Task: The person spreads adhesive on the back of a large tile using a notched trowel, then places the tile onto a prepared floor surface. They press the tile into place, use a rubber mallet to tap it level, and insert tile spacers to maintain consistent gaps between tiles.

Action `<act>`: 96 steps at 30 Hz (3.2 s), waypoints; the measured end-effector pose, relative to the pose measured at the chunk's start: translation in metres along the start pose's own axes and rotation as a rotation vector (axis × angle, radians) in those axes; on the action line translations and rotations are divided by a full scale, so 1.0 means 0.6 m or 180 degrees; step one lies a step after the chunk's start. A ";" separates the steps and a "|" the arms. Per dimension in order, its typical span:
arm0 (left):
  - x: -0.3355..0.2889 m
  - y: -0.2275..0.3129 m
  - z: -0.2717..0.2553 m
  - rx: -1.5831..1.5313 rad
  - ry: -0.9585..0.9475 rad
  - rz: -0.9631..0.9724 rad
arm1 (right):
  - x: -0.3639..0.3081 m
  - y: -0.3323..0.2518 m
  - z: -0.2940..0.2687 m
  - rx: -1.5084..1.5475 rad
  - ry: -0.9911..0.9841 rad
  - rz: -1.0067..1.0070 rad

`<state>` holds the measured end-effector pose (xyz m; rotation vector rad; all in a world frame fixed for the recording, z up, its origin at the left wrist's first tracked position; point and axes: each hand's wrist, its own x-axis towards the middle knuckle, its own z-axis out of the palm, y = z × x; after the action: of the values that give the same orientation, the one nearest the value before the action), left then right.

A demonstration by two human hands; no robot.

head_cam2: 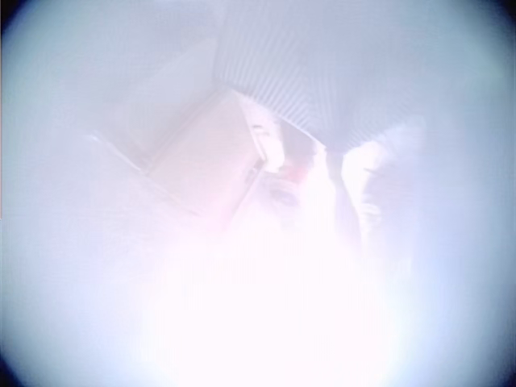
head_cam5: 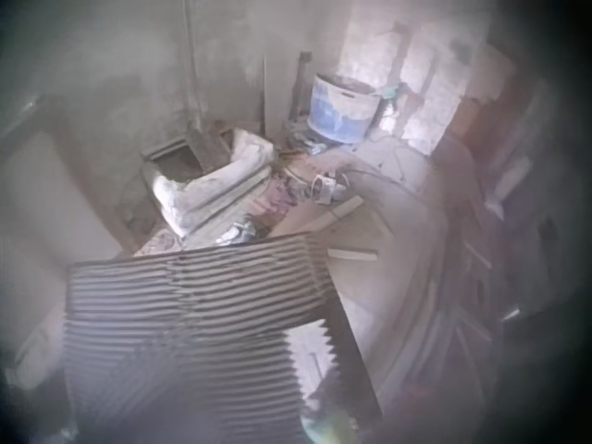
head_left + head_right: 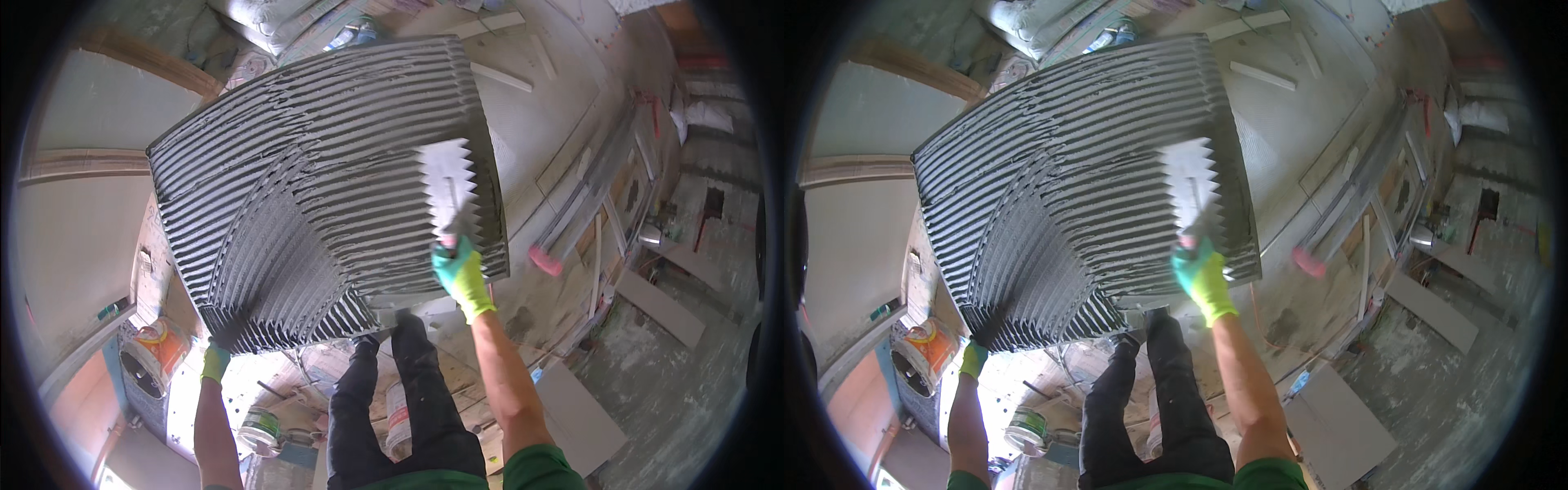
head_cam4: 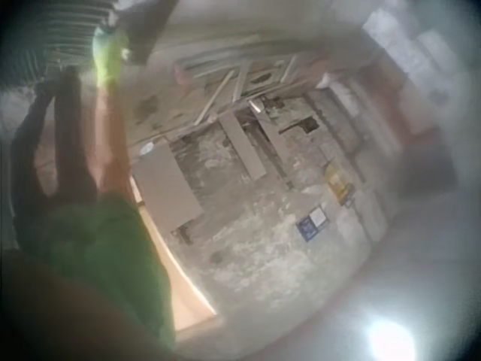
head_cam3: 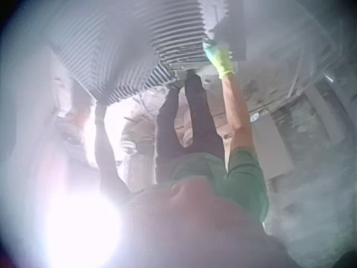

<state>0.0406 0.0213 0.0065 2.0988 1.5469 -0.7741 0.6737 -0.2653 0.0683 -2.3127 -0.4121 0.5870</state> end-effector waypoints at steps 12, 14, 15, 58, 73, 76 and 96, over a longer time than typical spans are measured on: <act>0.015 -0.037 0.017 0.0772 -0.0098 0.0006 | 0.080 0.069 -0.150 -0.0666 0.0419 0.0039; 0.011 -0.030 0.021 0.0562 0.0068 -0.0007 | 0.080 0.073 -0.159 0.0129 0.0214 0.0505; 0.006 -0.028 0.020 0.0333 0.0189 -0.0053 | 0.081 0.075 -0.169 0.0723 0.0111 0.0870; -0.020 0.042 -0.037 -0.1168 -0.0441 -0.0828 | 0.091 0.119 -0.199 -0.0779 0.0182 0.0749; -0.009 0.045 -0.037 -0.1084 -0.0457 -0.0691 | -0.159 -0.155 0.084 0.0556 -0.1130 0.0084; 0.001 0.029 -0.031 -0.1134 -0.0503 -0.0756 | -0.228 -0.165 0.113 0.2084 -0.0122 0.0896; -0.059 0.065 -0.048 -0.1610 -0.0502 -0.0734 | -0.082 -0.098 0.135 0.4622 0.1022 0.1574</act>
<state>0.0754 0.0022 0.0516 1.4828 1.6996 -0.5327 0.5826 -0.2006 0.0716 -1.0080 0.6109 0.4580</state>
